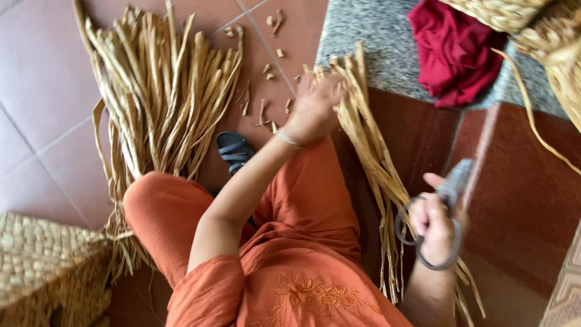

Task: The person sits on the floor with a large bundle of dried plant-fiber strips and uses scissors to trim and split the strips into shorter pieces, setting trimmed pieces aside and cutting off small ends that fall on the floor. The trimmed strips appear to be weaving material for the woven baskets nearby.

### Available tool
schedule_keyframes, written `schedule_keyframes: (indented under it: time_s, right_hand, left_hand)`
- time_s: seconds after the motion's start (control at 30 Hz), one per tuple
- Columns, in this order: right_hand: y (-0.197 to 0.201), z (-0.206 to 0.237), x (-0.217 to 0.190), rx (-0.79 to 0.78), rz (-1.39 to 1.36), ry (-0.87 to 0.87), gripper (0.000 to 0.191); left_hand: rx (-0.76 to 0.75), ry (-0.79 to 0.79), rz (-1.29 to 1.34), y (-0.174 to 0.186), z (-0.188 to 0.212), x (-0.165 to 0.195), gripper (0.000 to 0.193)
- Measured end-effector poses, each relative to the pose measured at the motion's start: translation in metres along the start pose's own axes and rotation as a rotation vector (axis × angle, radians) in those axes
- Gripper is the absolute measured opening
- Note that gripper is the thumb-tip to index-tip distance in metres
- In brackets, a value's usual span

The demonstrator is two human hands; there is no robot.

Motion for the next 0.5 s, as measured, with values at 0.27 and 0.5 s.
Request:
schedule_keyframes:
  time_s: [0.27, 0.5]
  right_hand:
    - [-0.109, -0.035, 0.072, -0.307, -0.349, -0.284, 0.049]
    - [-0.201, -0.05, 0.088, -0.473, -0.18, -0.275, 0.035]
  left_hand:
    - [0.199, 1.069, 0.006, 0.041, 0.153, -0.201, 0.033]
    - [-0.166, 1.321, -0.092, 0.057, 0.208, -0.249, 0.061]
Point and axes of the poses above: each hand's wrist, its own z-axis away from the middle knuckle, its own y-axis out of the back of the hand, x = y × z, the point moved 1 cm from there along -z, towards the middle knuckle, and after that the axes turned 2 degrees about y, right-handed, at the moved point
